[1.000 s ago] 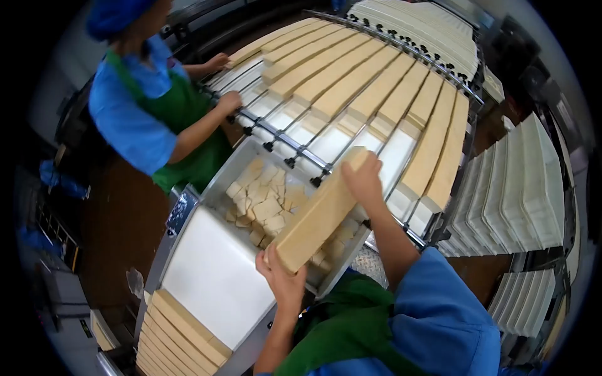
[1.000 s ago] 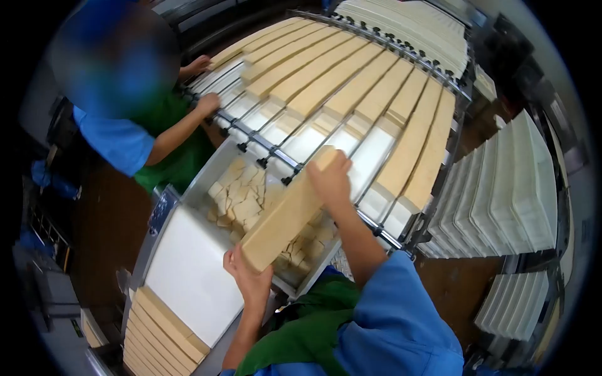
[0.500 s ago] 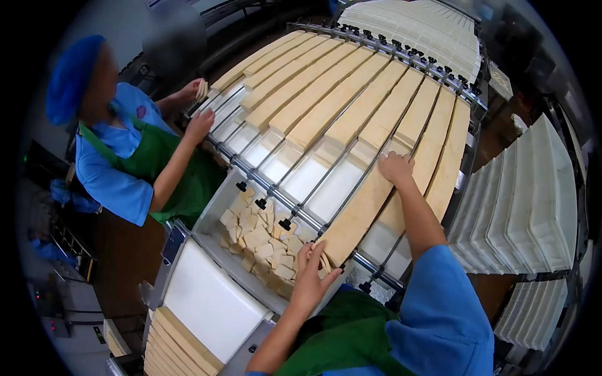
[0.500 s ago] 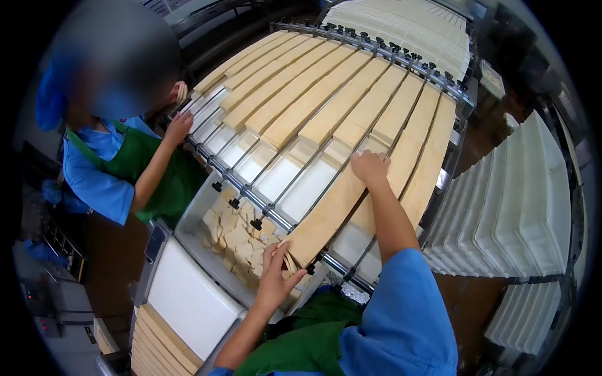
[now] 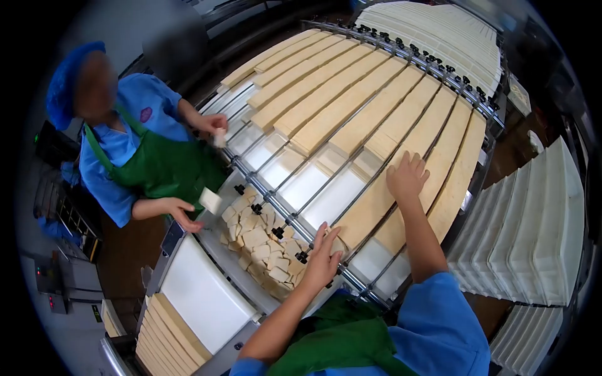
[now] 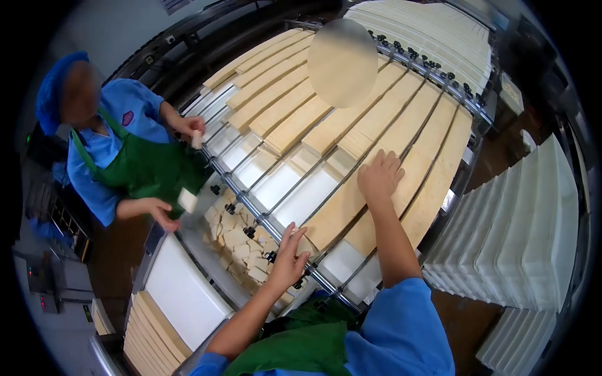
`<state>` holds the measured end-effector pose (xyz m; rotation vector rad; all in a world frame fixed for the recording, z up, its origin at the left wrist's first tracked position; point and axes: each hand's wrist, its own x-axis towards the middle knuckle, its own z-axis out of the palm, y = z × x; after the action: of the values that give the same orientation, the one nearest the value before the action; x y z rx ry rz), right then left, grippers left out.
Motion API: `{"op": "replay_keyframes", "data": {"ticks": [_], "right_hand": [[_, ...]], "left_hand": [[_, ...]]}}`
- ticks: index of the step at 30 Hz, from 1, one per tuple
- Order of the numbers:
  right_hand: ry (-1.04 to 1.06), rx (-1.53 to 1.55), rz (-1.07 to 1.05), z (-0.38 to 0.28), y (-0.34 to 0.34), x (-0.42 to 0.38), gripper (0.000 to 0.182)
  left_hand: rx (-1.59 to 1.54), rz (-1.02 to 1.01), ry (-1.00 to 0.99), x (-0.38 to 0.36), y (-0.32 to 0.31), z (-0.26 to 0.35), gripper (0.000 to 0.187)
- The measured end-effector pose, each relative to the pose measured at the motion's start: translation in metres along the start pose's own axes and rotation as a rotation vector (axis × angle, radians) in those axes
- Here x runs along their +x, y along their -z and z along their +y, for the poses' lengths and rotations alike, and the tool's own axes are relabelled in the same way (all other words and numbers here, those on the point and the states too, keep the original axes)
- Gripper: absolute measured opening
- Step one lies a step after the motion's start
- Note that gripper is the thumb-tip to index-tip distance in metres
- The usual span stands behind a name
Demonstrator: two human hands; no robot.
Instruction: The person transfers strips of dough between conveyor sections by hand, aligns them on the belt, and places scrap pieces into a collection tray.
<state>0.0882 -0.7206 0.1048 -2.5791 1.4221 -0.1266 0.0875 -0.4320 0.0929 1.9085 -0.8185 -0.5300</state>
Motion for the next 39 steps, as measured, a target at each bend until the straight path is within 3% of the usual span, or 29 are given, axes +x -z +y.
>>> {"op": "replay_keyframes", "data": {"ticks": [1, 6, 7, 11, 13, 14, 16, 19, 23, 26, 30, 32, 34, 36, 39], "right_hand": [[0.026, 0.027, 0.182, 0.002, -0.014, -0.003, 0.066], [0.037, 0.030, 0.180, 0.018, -0.046, 0.005, 0.076], [0.047, 0.038, 0.158, 0.017, -0.043, 0.009, 0.076], [0.119, 0.023, 0.159, 0.007, -0.054, -0.003, 0.071], [0.224, 0.045, 0.068, -0.022, -0.030, -0.035, 0.070], [0.316, 0.087, 0.126, -0.030, -0.045, -0.047, 0.067], [0.512, 0.175, 0.226, -0.047, -0.063, -0.073, 0.065], [0.740, 0.314, 0.160, -0.086, -0.075, -0.118, 0.064], [1.041, 0.487, 0.081, -0.142, -0.072, -0.183, 0.030], [1.198, 0.505, -0.020, -0.179, -0.088, -0.221, 0.016], [1.348, 0.484, -0.131, -0.237, -0.114, -0.285, 0.023], [1.411, 0.336, -0.232, -0.256, -0.137, -0.307, 0.029], [1.446, 0.311, -0.290, -0.282, -0.141, -0.344, 0.029], [1.465, 0.297, -0.329, -0.307, -0.152, -0.375, 0.031], [1.576, 0.317, -0.248, -0.344, -0.194, -0.414, 0.043]], "left_hand": [[0.003, 0.011, -0.014, 0.000, -0.001, -0.001, 0.055], [0.081, 0.194, -0.151, -0.020, 0.011, -0.008, 0.057], [0.070, 0.192, -0.057, -0.030, 0.018, -0.003, 0.057], [0.089, 0.442, -0.060, -0.070, 0.043, -0.024, 0.056], [0.088, 0.572, 0.129, -0.094, 0.054, -0.036, 0.051], [0.097, 0.623, 0.122, -0.107, 0.058, -0.046, 0.051], [0.262, 0.656, 0.338, -0.134, 0.068, -0.074, 0.048], [0.086, 0.772, 0.429, -0.166, 0.080, -0.102, 0.036], [0.065, 0.998, 0.384, -0.205, 0.101, -0.103, 0.021], [0.074, 1.074, 0.510, -0.238, 0.116, -0.112, 0.021], [0.044, 1.349, 0.672, -0.304, 0.136, -0.139, 0.029], [0.368, 1.445, 0.632, -0.342, 0.144, -0.160, 0.038], [0.437, 1.469, 0.967, -0.370, 0.154, -0.165, 0.060], [0.342, 1.473, 1.144, -0.398, 0.163, -0.178, 0.075], [0.295, 1.438, 1.121, -0.427, 0.167, -0.207, 0.083]]}}
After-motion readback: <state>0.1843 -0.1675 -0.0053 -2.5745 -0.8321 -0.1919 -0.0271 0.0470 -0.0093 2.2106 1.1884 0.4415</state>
